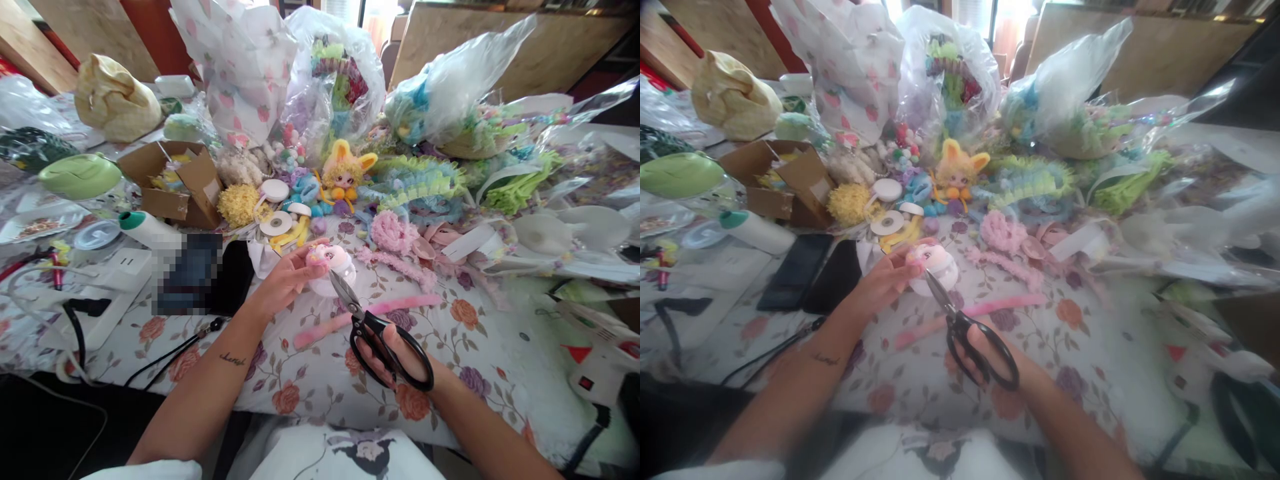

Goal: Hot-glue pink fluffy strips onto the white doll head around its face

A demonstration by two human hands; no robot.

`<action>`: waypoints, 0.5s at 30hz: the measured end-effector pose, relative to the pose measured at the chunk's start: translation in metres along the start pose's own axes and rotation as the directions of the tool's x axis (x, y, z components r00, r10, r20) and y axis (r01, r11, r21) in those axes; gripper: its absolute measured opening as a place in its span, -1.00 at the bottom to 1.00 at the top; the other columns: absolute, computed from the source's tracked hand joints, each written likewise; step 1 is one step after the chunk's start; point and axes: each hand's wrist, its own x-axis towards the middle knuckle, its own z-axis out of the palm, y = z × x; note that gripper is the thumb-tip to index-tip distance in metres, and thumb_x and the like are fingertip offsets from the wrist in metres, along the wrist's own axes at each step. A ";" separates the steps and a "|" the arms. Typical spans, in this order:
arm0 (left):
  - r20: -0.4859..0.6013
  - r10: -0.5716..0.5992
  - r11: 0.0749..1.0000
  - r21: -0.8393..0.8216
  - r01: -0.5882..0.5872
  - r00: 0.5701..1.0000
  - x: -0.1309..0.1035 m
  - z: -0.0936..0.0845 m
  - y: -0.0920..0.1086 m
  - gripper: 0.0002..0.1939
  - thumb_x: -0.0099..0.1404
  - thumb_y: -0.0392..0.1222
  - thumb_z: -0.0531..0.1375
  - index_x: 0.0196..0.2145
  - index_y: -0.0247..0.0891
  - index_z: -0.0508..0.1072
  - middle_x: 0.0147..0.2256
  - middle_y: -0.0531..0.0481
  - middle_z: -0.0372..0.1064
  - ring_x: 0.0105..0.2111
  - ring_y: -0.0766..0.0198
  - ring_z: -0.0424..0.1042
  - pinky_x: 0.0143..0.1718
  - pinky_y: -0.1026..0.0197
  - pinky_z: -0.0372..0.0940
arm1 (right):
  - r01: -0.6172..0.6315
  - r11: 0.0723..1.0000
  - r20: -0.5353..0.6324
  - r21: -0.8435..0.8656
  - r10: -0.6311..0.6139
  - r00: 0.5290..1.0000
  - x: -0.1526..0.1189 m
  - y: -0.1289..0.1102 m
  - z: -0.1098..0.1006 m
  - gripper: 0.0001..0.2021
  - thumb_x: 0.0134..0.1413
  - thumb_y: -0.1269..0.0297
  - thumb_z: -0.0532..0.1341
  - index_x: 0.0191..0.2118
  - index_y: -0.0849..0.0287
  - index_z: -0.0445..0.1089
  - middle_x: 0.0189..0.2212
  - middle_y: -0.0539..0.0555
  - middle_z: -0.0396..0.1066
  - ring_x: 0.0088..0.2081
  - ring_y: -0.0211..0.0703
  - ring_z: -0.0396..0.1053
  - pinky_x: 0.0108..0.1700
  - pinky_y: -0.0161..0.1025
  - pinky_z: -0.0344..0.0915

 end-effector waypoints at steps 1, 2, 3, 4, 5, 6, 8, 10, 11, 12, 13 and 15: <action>-0.002 -0.002 1.000 -0.008 0.002 1.000 0.000 0.000 0.000 -0.41 0.12 -0.27 0.34 0.13 -0.17 0.37 -0.12 -0.05 0.48 -0.14 0.17 0.41 -0.12 0.22 0.23 | -0.002 1.000 -0.003 0.003 0.002 1.000 0.000 0.000 0.000 -0.36 0.01 -0.39 -0.01 -0.42 0.22 0.22 -0.62 -0.10 0.14 -0.72 -0.48 0.02 -0.75 -0.47 0.05; -0.005 -0.004 1.000 -0.016 0.003 1.000 0.000 0.000 -0.001 -0.41 0.12 -0.27 0.34 0.12 -0.17 0.37 -0.13 -0.05 0.48 -0.14 0.17 0.42 -0.12 0.22 0.23 | -0.002 1.000 -0.008 0.007 0.002 1.000 0.000 0.000 0.000 -0.37 0.02 -0.39 -0.01 -0.42 0.22 0.22 -0.62 -0.10 0.14 -0.72 -0.48 0.01 -0.75 -0.48 0.05; -0.008 -0.005 1.000 -0.021 0.005 1.000 0.000 0.000 -0.001 -0.41 0.12 -0.27 0.34 0.12 -0.18 0.37 -0.13 -0.05 0.48 -0.15 0.17 0.42 -0.12 0.22 0.23 | 0.000 1.000 -0.007 0.011 0.000 1.000 0.000 0.001 0.000 -0.37 0.03 -0.38 -0.01 -0.42 0.22 0.22 -0.62 -0.11 0.13 -0.73 -0.48 0.01 -0.74 -0.48 0.05; -0.009 -0.005 1.000 -0.023 0.005 1.000 0.000 0.000 -0.001 -0.41 0.12 -0.27 0.34 0.12 -0.18 0.37 -0.13 -0.05 0.48 -0.14 0.17 0.41 -0.11 0.21 0.23 | 0.001 1.000 -0.002 0.015 -0.001 1.000 0.000 0.002 -0.001 -0.37 0.04 -0.38 -0.01 -0.42 0.22 0.21 -0.62 -0.11 0.13 -0.73 -0.48 0.02 -0.74 -0.48 0.05; -0.011 -0.004 1.000 -0.024 0.004 1.000 0.000 0.001 0.000 -0.41 0.12 -0.28 0.34 0.12 -0.18 0.37 -0.13 -0.06 0.48 -0.14 0.18 0.41 -0.10 0.21 0.23 | 0.001 1.000 0.007 0.017 -0.001 1.000 0.000 0.002 -0.001 -0.38 0.05 -0.37 -0.02 -0.42 0.22 0.22 -0.62 -0.11 0.13 -0.72 -0.48 0.03 -0.74 -0.48 0.05; -0.013 -0.003 1.000 -0.023 0.002 1.000 0.000 0.001 0.000 -0.42 0.12 -0.28 0.34 0.11 -0.19 0.38 -0.13 -0.06 0.48 -0.14 0.18 0.41 -0.09 0.22 0.23 | 0.002 1.000 0.020 0.019 -0.003 1.000 0.000 0.003 -0.002 -0.37 0.05 -0.37 -0.03 -0.41 0.22 0.22 -0.62 -0.10 0.13 -0.72 -0.47 0.04 -0.74 -0.48 0.05; -0.018 -0.001 1.000 -0.021 0.000 1.000 0.000 0.002 0.000 -0.43 0.12 -0.28 0.33 0.10 -0.20 0.39 -0.13 -0.06 0.48 -0.15 0.19 0.42 -0.10 0.23 0.23 | 0.004 1.000 0.037 0.016 -0.004 0.999 0.000 0.005 -0.004 -0.37 0.06 -0.37 -0.04 -0.41 0.22 0.23 -0.62 -0.10 0.14 -0.72 -0.47 0.05 -0.73 -0.48 0.06; -0.026 0.002 1.000 -0.017 -0.002 1.000 -0.001 0.003 0.001 -0.44 0.12 -0.29 0.33 0.10 -0.20 0.39 -0.14 -0.05 0.48 -0.16 0.20 0.42 -0.12 0.24 0.24 | 0.008 1.000 0.036 0.010 -0.008 0.999 0.000 0.004 -0.005 -0.37 0.06 -0.37 -0.04 -0.41 0.22 0.23 -0.62 -0.10 0.14 -0.72 -0.47 0.05 -0.73 -0.48 0.06; -0.029 0.004 1.000 -0.013 -0.005 1.000 -0.001 0.003 0.001 -0.43 0.12 -0.29 0.33 0.10 -0.20 0.39 -0.15 -0.05 0.48 -0.16 0.21 0.42 -0.13 0.25 0.24 | 0.010 1.000 0.032 0.007 -0.010 0.999 0.000 0.003 -0.004 -0.37 0.06 -0.37 -0.04 -0.41 0.22 0.22 -0.62 -0.10 0.14 -0.72 -0.47 0.04 -0.73 -0.48 0.05; -0.030 0.009 1.000 -0.010 -0.009 0.999 -0.001 0.004 0.001 -0.43 0.12 -0.29 0.33 0.10 -0.19 0.39 -0.15 -0.05 0.49 -0.17 0.21 0.42 -0.13 0.25 0.24 | 0.008 1.000 0.028 0.004 -0.009 1.000 0.000 0.002 -0.004 -0.37 0.05 -0.38 -0.04 -0.42 0.21 0.22 -0.62 -0.10 0.14 -0.72 -0.48 0.03 -0.74 -0.48 0.04; -0.031 0.015 1.000 -0.008 -0.015 0.999 -0.001 0.004 0.001 -0.43 0.12 -0.29 0.33 0.10 -0.19 0.39 -0.16 -0.04 0.49 -0.17 0.21 0.42 -0.14 0.25 0.24 | 0.005 1.000 0.027 -0.001 -0.005 1.000 0.000 0.001 -0.003 -0.37 0.05 -0.38 -0.04 -0.42 0.21 0.21 -0.62 -0.10 0.13 -0.72 -0.48 0.02 -0.74 -0.48 0.03; -0.031 0.025 1.000 -0.004 -0.025 0.999 -0.001 0.005 0.002 -0.43 0.11 -0.29 0.33 0.10 -0.19 0.39 -0.17 -0.04 0.49 -0.17 0.22 0.42 -0.14 0.26 0.24 | -0.002 1.000 0.025 -0.016 0.003 1.000 -0.001 -0.003 -0.001 -0.36 0.04 -0.39 -0.04 -0.43 0.22 0.21 -0.62 -0.10 0.13 -0.72 -0.49 0.01 -0.74 -0.48 0.01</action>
